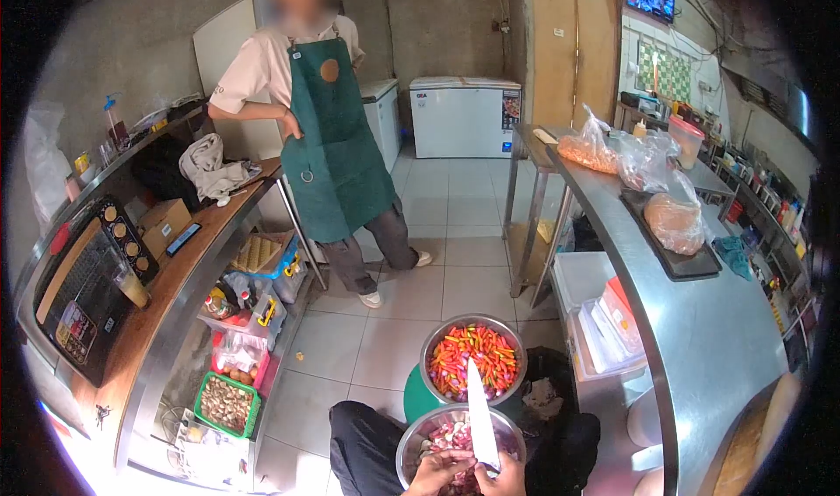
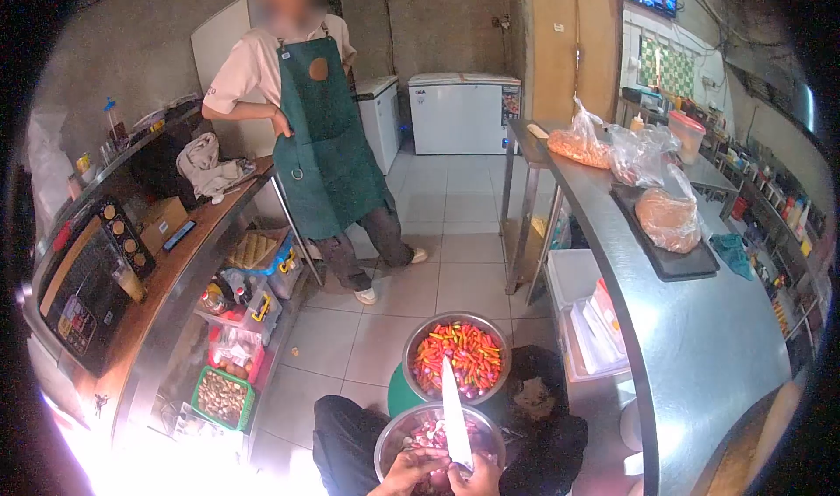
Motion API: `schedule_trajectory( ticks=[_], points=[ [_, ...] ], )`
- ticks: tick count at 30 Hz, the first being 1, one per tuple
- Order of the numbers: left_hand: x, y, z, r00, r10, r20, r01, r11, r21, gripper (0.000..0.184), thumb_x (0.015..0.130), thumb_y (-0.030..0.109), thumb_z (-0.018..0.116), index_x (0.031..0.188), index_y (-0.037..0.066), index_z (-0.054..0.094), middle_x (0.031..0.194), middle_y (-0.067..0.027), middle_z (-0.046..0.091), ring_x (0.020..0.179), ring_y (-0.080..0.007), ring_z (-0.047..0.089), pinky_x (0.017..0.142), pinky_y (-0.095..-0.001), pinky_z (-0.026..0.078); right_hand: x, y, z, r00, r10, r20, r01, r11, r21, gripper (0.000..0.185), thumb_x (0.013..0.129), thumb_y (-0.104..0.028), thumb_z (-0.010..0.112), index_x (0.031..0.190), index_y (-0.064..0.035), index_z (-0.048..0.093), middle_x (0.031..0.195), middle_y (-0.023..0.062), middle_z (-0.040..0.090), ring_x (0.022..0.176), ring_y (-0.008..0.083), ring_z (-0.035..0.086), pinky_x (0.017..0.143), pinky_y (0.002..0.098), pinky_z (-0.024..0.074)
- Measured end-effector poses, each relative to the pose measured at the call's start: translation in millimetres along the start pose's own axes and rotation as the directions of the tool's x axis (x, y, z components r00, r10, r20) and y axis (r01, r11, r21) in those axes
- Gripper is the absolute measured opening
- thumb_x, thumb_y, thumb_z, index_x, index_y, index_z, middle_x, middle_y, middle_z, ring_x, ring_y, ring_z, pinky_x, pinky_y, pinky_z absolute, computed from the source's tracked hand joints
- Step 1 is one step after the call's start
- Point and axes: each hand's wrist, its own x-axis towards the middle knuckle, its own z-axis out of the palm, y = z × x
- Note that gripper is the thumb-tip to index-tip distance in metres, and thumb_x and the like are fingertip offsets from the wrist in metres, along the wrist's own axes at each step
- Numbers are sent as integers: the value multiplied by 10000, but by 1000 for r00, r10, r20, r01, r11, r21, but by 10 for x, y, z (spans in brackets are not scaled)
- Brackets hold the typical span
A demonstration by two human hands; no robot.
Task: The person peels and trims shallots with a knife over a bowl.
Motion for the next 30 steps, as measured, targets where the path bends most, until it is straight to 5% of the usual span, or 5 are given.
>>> schedule_trajectory(
  ticks=[9,12,21,23,30],
  points=[
    [-2,-21,47,994,102,-27,-101,995,16,204,973,41,737,1167,-19,741,798,-59,704,629,-110,620,534,-220,478,-67,134,35,999,-17,-39,19,999,42,279,883,-111,712,1120,36,709,948,254,738,844,433,721,758,486,561],
    [1,54,71,1000,-13,-26,15,997,72,203,969,4,725,1168,-34,737,876,-87,729,674,-131,644,577,-236,508,-65,113,5,1000,-15,-10,14,987,-159,266,888,-112,687,1118,16,721,959,271,726,855,465,696,794,500,552],
    [103,-240,-20,997,35,-66,-52,959,-277,117,962,-58,706,1067,-30,749,874,-94,729,664,-147,647,559,-260,513,92,-171,-40,993,-33,-115,27,998,-57,317,861,-89,671,1158,16,708,956,255,715,888,445,684,837,514,547],
    [92,-29,3,997,33,-75,-26,996,88,198,962,-17,739,1159,-23,735,1090,-72,763,988,-137,711,881,-279,571,259,-473,-169,922,-346,-172,298,921,-251,330,910,-97,658,1217,22,679,913,222,721,861,412,696,816,495,553],
    [81,98,70,998,52,-46,-49,997,52,245,943,-46,747,1186,-28,751,1070,-66,778,927,-101,700,835,-247,569,158,-375,-129,982,191,-10,-190,981,22,230,926,-152,722,1082,15,693,931,233,719,842,402,719,770,463,556]
  ],
)
